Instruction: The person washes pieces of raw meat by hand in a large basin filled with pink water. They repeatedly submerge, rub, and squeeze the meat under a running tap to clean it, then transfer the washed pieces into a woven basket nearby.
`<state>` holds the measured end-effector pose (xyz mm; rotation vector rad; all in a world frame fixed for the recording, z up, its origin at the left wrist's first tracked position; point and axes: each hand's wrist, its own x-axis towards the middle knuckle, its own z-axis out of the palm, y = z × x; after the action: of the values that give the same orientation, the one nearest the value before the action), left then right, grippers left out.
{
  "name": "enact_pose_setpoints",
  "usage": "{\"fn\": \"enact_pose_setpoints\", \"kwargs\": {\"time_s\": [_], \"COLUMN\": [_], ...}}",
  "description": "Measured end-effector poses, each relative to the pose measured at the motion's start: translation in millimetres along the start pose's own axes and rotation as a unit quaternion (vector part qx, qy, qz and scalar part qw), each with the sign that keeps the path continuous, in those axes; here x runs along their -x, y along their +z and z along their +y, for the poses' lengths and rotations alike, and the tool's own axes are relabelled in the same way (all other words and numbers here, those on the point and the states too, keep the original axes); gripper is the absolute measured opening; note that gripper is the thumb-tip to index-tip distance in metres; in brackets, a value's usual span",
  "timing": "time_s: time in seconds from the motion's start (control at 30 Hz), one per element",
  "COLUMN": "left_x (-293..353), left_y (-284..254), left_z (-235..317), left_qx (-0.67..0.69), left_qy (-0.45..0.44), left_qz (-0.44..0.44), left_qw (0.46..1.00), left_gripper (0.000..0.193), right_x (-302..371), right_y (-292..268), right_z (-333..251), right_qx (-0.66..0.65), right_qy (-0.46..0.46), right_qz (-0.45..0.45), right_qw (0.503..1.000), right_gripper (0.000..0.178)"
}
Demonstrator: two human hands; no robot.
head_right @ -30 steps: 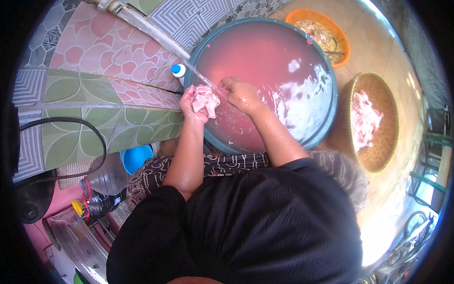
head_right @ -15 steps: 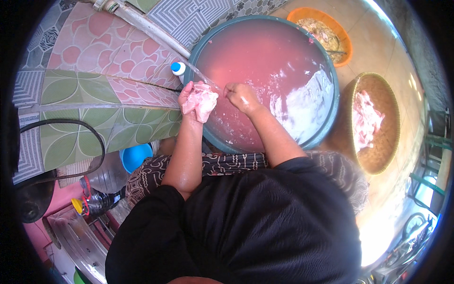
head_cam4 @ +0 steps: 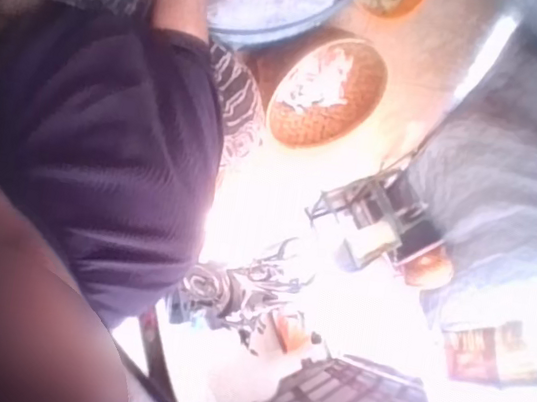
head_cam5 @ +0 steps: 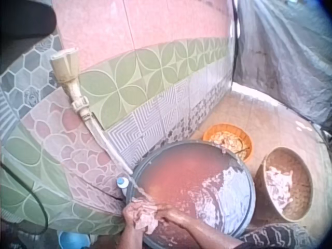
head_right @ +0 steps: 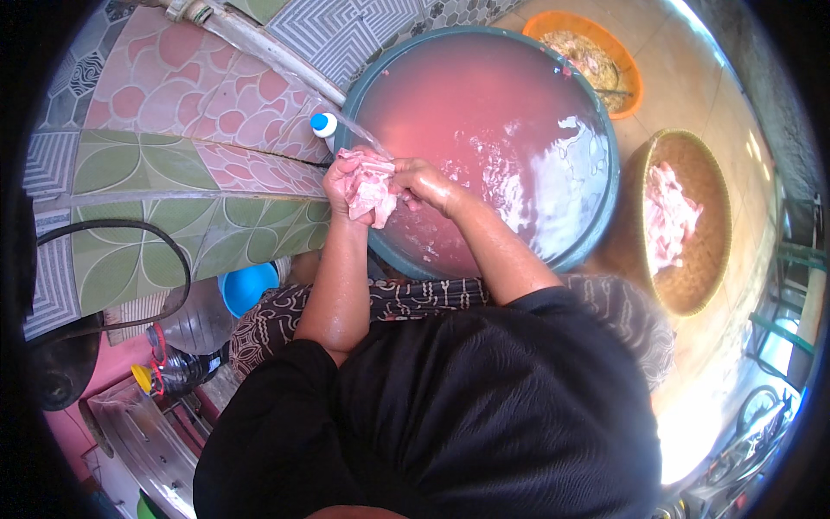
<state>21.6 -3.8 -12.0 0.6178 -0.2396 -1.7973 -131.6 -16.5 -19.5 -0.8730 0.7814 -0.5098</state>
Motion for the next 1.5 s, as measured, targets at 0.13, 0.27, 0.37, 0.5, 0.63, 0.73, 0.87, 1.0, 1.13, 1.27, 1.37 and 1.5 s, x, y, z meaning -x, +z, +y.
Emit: {"fn": "enact_pose_setpoints", "kwargs": {"time_s": [0.13, 0.27, 0.37, 0.5, 0.63, 0.73, 0.87, 1.0, 1.13, 1.27, 1.37, 1.5], "left_x": [-1.5, -4.6, -4.9, -4.1, -0.1, -0.8, -6.1, -9.6, -15.1, -20.0, -23.1, -24.6], "left_y": [-7.5, -17.5, -15.8, -10.7, 2.5, 5.3, -8.2, -20.9, -43.4, -53.0, -65.9, -77.2], "left_z": [0.3, -1.5, -3.4, -9.5, -9.9, -10.4, 4.6, 9.4, 3.1, 2.1, 2.1, 0.6], "left_qx": [0.012, -0.007, -0.015, 0.033, 0.009, 0.052, 0.095, 0.167, 0.137, 0.142, 0.154, 0.123], "left_qy": [0.005, 0.003, -0.002, -0.03, -0.063, -0.076, -0.07, -0.096, -0.056, -0.08, -0.07, -0.039], "left_qz": [-0.009, -0.02, -0.043, -0.062, 0.013, 0.075, 0.058, -0.038, -0.026, -0.005, -0.04, -0.012], "left_qw": [1.0, 1.0, 0.999, 0.997, 0.998, 0.993, 0.991, 0.98, 0.989, 0.987, 0.985, 0.992], "left_gripper": [0.024, 0.025, 0.025, 0.025, 0.023, 0.021, 0.013, 0.007, 0.023, 0.016, 0.023, 0.032], "right_x": [1.3, -2.1, 2.6, 3.1, 7.2, 6.5, 0.6, 6.2, -1.8, -6.9, 0.5, 6.2], "right_y": [5.1, 4.1, 5.4, 8.6, 8.6, -1.4, -41.5, -68.2, -66.0, -43.8, -10.3, 2.3], "right_z": [-3.5, 6.1, 3.6, -2.8, -13.6, -9.5, 10.0, 9.6, 9.2, 0.9, -14.3, -14.5], "right_qx": [0.045, 0.192, 0.369, 0.482, 0.554, 0.569, 0.582, 0.53, 0.505, 0.341, 0.147, 0.12], "right_qy": [-0.022, -0.102, -0.145, -0.062, 0.0, 0.028, 0.102, 0.132, 0.043, -0.057, 0.0, -0.003], "right_qz": [0.03, 0.094, 0.166, 0.232, 0.238, 0.252, 0.281, 0.331, 0.319, 0.172, 0.046, 0.019], "right_qw": [0.998, 0.972, 0.903, 0.843, 0.798, 0.782, 0.756, 0.77, 0.801, 0.922, 0.988, 0.993], "right_gripper": [0.009, 0.016, 0.021, 0.024, 0.026, 0.028, 0.03, 0.031, 0.032, 0.028, 0.024, 0.02]}}
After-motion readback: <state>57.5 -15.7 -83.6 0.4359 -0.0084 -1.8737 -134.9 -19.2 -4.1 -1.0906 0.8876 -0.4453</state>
